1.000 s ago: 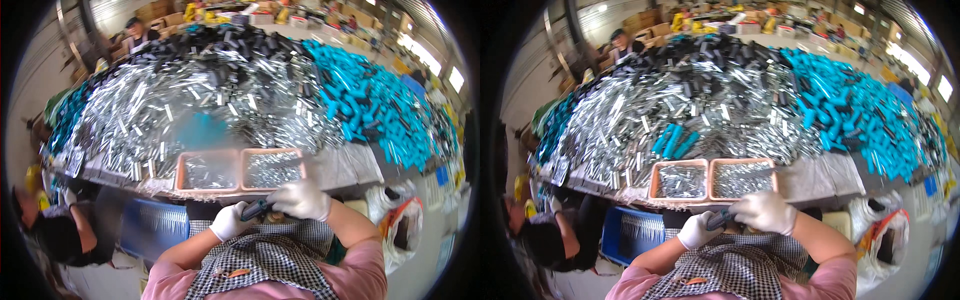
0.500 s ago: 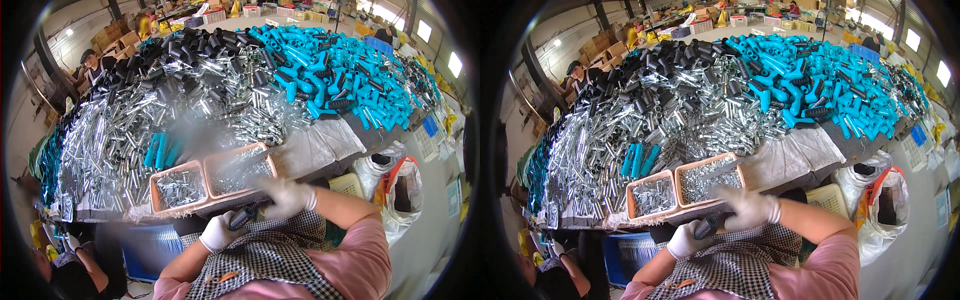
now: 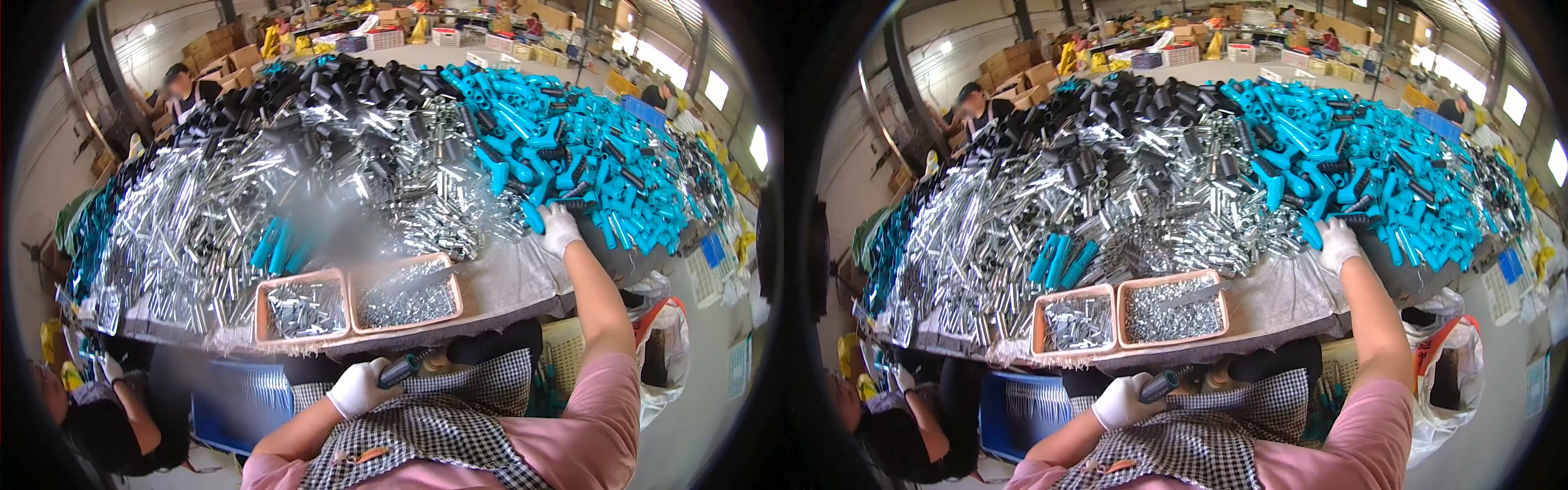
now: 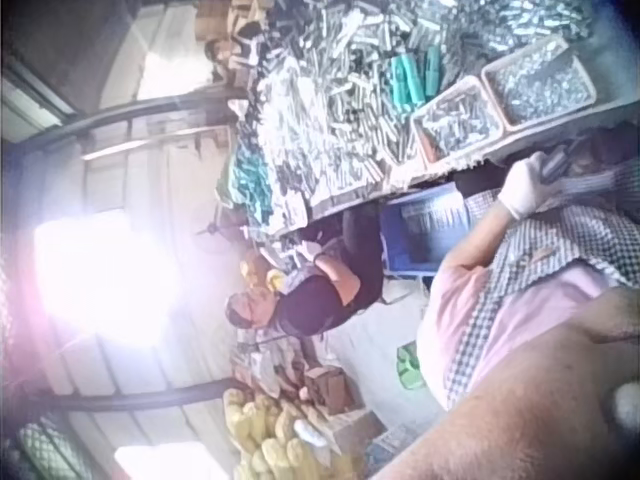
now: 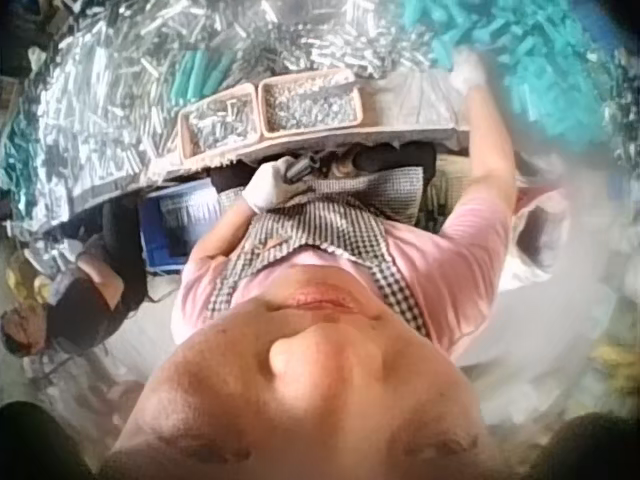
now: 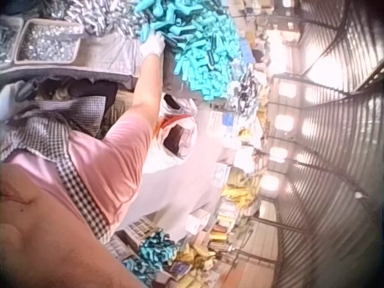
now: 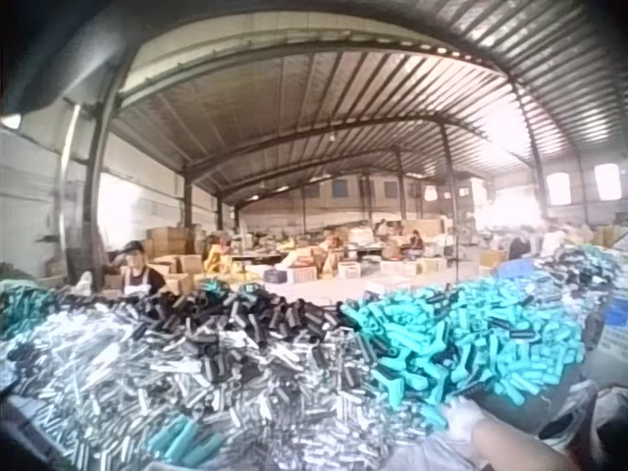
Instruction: The person assembles mechanical tools by inserting metal rods and springs into cylinders, attaching plastic handles, and inserting pins by hand.
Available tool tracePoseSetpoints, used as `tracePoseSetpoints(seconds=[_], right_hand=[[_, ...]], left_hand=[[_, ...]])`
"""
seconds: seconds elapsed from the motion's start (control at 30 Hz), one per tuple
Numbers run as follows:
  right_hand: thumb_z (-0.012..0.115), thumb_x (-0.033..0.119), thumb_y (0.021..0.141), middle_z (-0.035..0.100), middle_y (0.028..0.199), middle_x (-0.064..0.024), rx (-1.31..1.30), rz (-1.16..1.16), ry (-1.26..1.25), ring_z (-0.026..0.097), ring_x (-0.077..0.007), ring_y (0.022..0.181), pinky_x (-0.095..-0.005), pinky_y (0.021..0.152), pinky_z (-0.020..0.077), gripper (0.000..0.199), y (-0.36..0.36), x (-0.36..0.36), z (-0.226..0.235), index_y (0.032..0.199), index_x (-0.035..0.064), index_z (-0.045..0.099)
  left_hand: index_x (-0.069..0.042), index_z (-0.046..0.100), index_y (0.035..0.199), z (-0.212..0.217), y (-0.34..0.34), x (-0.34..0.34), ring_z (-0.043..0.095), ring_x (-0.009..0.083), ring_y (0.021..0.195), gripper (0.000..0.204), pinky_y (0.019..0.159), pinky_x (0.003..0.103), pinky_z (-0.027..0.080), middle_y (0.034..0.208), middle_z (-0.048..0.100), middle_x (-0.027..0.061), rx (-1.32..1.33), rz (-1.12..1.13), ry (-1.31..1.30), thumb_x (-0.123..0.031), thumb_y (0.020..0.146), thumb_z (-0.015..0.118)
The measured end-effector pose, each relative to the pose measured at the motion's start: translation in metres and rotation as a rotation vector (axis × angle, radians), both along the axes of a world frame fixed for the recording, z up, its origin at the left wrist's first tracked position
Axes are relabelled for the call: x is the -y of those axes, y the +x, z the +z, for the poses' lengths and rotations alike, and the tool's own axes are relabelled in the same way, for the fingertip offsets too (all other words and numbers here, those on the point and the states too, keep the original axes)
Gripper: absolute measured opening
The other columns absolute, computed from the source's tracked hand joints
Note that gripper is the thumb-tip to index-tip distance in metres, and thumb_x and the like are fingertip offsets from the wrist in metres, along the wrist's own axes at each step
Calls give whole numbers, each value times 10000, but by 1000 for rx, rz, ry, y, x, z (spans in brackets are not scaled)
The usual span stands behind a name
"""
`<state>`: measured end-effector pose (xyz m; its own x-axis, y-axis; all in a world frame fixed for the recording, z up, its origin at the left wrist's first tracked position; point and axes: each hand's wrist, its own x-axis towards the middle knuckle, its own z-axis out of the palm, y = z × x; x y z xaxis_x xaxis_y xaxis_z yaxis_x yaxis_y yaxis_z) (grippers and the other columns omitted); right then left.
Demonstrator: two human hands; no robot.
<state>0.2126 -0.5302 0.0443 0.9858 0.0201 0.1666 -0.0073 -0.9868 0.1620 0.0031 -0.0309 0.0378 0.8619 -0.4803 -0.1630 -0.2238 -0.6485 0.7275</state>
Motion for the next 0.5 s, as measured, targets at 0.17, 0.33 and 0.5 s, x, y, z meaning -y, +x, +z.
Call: tracePoseSetpoints(seconds=[0.17, 0.33, 0.5], right_hand=[[661, 192, 786, 613, 1218, -177, -36, 41, -94, 577, -363, 1140, -474, 977, 456, 579, 5, 22, -28, 1317, 57, 474], [622, 89, 796, 667, 981, -146, 169, 89, 521, 645, -307, 715, -401, 661, 537, 607, -47, -8, -9, 1380, 34, 466], [573, 31, 837, 642, 819, -103, -438, 255, 1642, 657, -193, 636, -326, 566, 558, 469, -117, -113, 89, 1299, -40, 538]], left_hand=[[-4, 647, 1052, 2, -7, -3, 706, 342, 754, 474, 688, 402, 554, 789, 688, 207, -7, -47, 16, -355, 769, 792], [-18, 636, 1033, 8, -14, -17, 695, 361, 746, 456, 684, 418, 551, 780, 684, 209, -4, -23, 12, -368, 777, 778], [-33, 630, 1014, 4, -17, -40, 688, 365, 734, 409, 671, 442, 542, 756, 674, 198, 110, -16, 89, -345, 787, 767]])
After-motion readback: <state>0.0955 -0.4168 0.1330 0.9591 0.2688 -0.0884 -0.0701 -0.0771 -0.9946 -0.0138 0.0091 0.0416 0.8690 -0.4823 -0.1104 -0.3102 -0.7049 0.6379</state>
